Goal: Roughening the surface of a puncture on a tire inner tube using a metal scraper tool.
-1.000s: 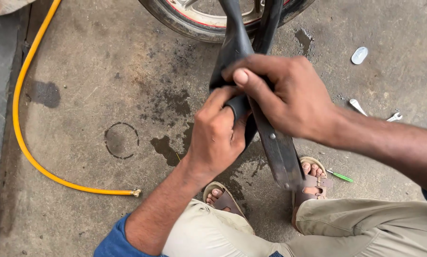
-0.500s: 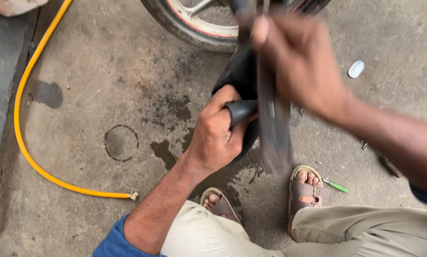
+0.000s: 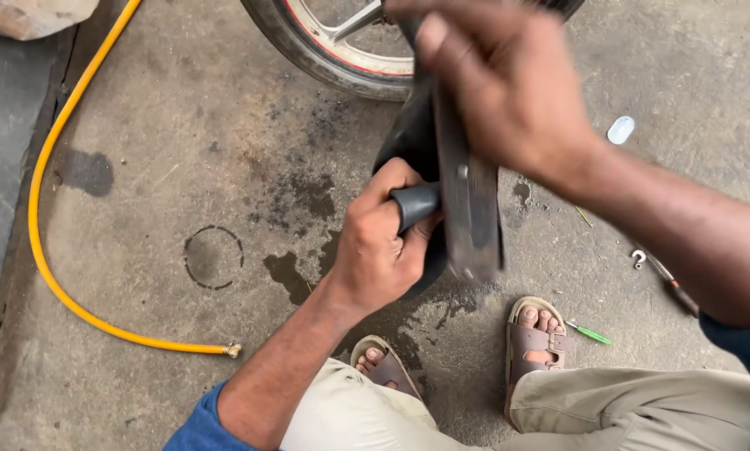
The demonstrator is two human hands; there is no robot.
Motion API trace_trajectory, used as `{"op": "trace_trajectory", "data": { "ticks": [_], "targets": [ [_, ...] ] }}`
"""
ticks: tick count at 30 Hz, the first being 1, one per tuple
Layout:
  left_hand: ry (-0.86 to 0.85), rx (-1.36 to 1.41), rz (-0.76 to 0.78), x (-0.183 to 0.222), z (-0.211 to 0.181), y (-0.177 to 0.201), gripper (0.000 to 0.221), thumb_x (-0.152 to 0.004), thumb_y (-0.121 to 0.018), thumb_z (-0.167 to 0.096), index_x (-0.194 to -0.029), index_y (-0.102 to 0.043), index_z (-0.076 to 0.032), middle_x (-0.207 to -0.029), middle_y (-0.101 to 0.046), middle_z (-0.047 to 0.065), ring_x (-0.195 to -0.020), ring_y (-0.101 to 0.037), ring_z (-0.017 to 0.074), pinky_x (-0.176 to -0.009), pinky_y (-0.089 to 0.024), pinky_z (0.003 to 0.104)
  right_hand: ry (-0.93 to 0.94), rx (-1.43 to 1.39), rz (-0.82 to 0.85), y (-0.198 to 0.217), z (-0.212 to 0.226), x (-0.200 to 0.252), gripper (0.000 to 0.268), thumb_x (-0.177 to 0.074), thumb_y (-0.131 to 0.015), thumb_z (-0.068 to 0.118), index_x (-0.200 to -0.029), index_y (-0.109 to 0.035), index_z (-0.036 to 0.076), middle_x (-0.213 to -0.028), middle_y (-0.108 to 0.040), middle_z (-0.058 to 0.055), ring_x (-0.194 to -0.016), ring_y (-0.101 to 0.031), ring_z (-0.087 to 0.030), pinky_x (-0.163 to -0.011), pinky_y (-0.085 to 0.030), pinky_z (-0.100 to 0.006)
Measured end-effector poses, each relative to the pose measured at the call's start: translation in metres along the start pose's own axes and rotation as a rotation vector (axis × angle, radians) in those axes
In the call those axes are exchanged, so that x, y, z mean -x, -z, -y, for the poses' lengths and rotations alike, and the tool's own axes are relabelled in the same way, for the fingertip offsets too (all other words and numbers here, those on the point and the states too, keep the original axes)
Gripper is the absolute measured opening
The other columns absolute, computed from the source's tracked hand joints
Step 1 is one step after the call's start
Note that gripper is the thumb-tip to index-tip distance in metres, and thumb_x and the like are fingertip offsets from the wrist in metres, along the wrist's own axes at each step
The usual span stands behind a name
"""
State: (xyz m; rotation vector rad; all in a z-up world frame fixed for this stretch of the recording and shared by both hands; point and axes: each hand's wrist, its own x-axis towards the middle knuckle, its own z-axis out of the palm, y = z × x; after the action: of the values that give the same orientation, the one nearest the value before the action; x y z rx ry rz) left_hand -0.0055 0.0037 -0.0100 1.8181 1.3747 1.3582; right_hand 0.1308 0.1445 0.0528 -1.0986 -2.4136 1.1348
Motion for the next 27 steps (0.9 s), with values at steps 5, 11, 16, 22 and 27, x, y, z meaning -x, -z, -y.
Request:
{"op": "trace_trajectory", "data": {
  "ticks": [5, 11, 16, 22, 27],
  "targets": [
    [0.147, 0.071, 0.078, 0.022, 0.034, -0.006, 0.006, -0.089, -0.070, 0.004, -0.090, -0.067, -0.001, -0.088, -0.067, 0.005, -0.074, -0.069, 0.0170, -0.068, -0.057, 0.030, 0.689, -0.153, -0.003, 0.004, 0.008, 0.009, 0.029, -0.116, -0.051, 0.025, -0.110, -0.067, 0.001, -0.092, -0.072, -0.008, -0.087, -0.072, -0.020, -0.071, -0.058, -0.039],
    [0.029, 0.061, 0.054, -0.003, -0.004, 0.003, 0.009, -0.094, -0.071, 0.004, -0.103, -0.071, 0.002, -0.098, -0.064, 0.010, -0.083, -0.066, 0.0214, -0.070, -0.054, 0.034, -0.111, -0.031, -0.191, 0.031, 0.000, -0.012, 0.035, -0.118, -0.047, 0.026, -0.102, -0.070, 0.004, -0.071, -0.066, -0.015, -0.065, -0.071, -0.020, -0.056, -0.056, -0.041],
    [-0.058, 0.024, 0.022, -0.002, -0.005, -0.003, 0.012, -0.092, -0.069, 0.006, -0.103, -0.068, 0.004, -0.106, -0.061, 0.014, -0.093, -0.064, 0.0256, -0.079, -0.056, 0.038, 0.693, 0.322, -0.089, 0.008, -0.012, -0.008, 0.021, -0.102, -0.062, 0.017, -0.104, -0.074, 0.000, -0.087, -0.074, -0.015, -0.075, -0.071, -0.024, -0.066, -0.056, -0.038],
    [-0.118, 0.067, 0.015, -0.011, -0.006, -0.005, 0.016, -0.085, -0.067, 0.008, -0.101, -0.066, 0.005, -0.108, -0.060, 0.017, -0.095, -0.065, 0.0287, -0.080, -0.057, 0.036, -0.025, -0.071, -0.277, 0.012, -0.009, -0.006, 0.030, -0.110, -0.059, 0.027, -0.102, -0.071, 0.000, -0.079, -0.065, -0.014, -0.071, -0.063, -0.020, -0.063, -0.048, -0.036],
    [0.115, 0.107, 0.022, 0.004, -0.001, -0.012, 0.013, -0.091, -0.069, 0.007, -0.104, -0.071, 0.004, -0.101, -0.064, 0.012, -0.086, -0.067, 0.0228, -0.076, -0.060, 0.034, 0.257, 0.109, -0.132, 0.009, -0.006, 0.002, 0.023, -0.105, -0.066, 0.019, -0.107, -0.074, -0.002, -0.074, -0.066, -0.014, -0.066, -0.067, -0.023, -0.061, -0.051, -0.038]
  ]
}}
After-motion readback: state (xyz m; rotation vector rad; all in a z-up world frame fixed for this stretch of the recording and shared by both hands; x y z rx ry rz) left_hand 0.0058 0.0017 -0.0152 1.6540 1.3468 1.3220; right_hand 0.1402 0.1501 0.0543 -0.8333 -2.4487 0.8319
